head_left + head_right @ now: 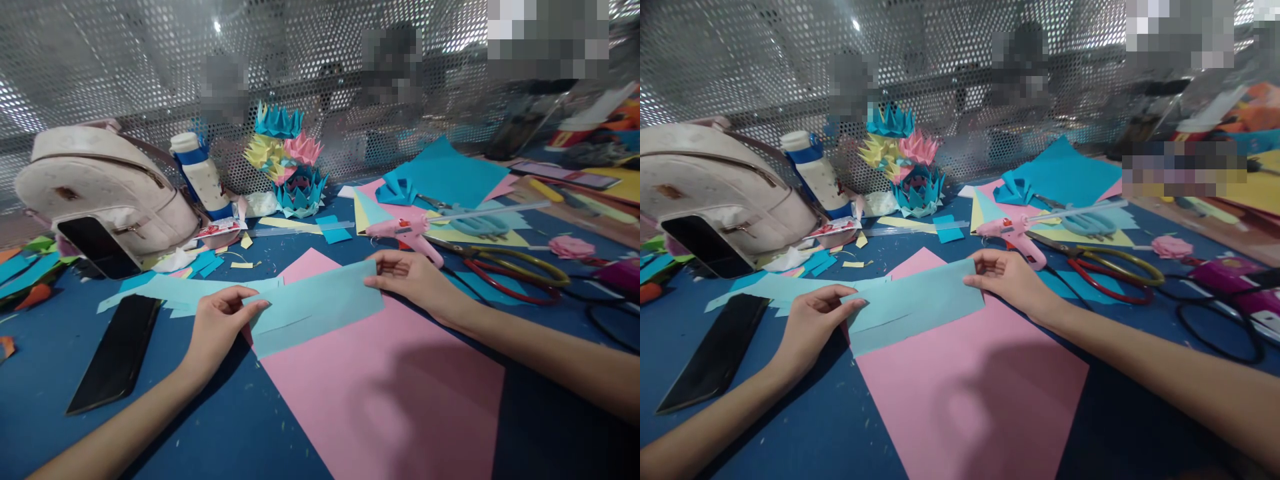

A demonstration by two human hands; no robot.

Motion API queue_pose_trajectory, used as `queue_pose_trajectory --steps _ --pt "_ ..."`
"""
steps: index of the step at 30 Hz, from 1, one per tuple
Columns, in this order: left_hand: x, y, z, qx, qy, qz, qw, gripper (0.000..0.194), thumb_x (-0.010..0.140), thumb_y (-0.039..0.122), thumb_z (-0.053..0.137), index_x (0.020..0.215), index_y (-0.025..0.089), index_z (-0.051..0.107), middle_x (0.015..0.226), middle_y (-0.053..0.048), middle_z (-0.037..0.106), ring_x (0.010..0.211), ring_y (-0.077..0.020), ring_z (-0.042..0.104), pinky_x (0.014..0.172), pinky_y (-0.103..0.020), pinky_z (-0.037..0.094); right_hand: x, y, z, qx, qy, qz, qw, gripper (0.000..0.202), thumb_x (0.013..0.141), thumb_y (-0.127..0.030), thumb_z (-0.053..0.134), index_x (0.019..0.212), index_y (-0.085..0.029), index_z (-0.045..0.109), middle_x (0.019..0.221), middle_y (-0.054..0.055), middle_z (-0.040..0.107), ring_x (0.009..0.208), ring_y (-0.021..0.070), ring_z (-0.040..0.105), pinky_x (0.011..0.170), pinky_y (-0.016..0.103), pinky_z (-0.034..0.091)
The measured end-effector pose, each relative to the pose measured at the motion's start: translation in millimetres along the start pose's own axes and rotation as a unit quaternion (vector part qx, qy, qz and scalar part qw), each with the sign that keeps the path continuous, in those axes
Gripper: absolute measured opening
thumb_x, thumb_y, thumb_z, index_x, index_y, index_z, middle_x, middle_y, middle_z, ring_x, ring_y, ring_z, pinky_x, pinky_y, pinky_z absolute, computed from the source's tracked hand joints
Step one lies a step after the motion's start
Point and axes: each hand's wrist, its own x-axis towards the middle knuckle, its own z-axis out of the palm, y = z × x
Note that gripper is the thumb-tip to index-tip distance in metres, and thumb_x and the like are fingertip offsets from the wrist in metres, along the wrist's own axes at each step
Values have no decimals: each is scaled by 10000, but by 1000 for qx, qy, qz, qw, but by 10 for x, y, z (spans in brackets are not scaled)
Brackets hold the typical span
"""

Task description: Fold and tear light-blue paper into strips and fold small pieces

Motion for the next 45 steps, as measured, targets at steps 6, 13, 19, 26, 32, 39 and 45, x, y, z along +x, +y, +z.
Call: queue_pose_trajectory --steps 6,13,19,26,32,39,45 --pt "5 -19 -2 6 -1 -3 1000 238 662 371 791 740 160 715 599 -5 643 545 -126 544 474 -223 398 0 -26 4 -13 2 -3 1000 414 608 -507 812 806 -179 654 811 52 671 793 217 631 737 337 537" --pt "-5 -3 -9 3 -8 -11 1000 241 682 388 780 751 166 716 558 13 611 475 -106 495 442 -224 380 -1 -54 9 -21 11 0 1000 421 594 -535 810 769 -185 654 775 48 667 766 213 628 731 337 536" --pt "4 -3 -9 18 -1 -2 1000 234 678 392 782 737 172 727 554 10 609 477 -103 482 439 -218 363 2 -64 7 -29 22 12 999 459 575 -572 801 782 -190 654 782 58 674 763 226 635 739 361 542" --pt "22 -31 -3 0 -6 -19 1000 261 668 396 790 751 158 725 555 7 618 461 -102 491 426 -215 385 2 -47 2 -15 24 15 999 438 569 -535 820 782 -189 656 770 43 677 746 209 637 727 338 536" --pt "20 -33 -3 2 -4 -18 1000 273 665 411 794 745 159 728 532 16 600 453 -98 474 427 -213 363 4 -45 2 -17 27 14 999 430 575 -530 820 773 -187 654 763 45 669 745 210 633 711 331 537" --pt "19 -36 -11 15 -7 -2 1000 252 680 406 783 742 167 733 586 -7 643 515 -121 525 457 -222 386 0 -46 2 -17 28 17 999 442 561 -552 818 755 -191 654 756 43 675 741 216 635 707 337 536" --pt "18 -20 -12 11 -13 -3 1000 234 687 393 777 731 167 736 573 -5 638 482 -110 507 434 -220 390 -2 -63 5 -4 28 21 999 415 559 -519 832 748 -194 656 763 37 677 739 205 632 715 329 526"
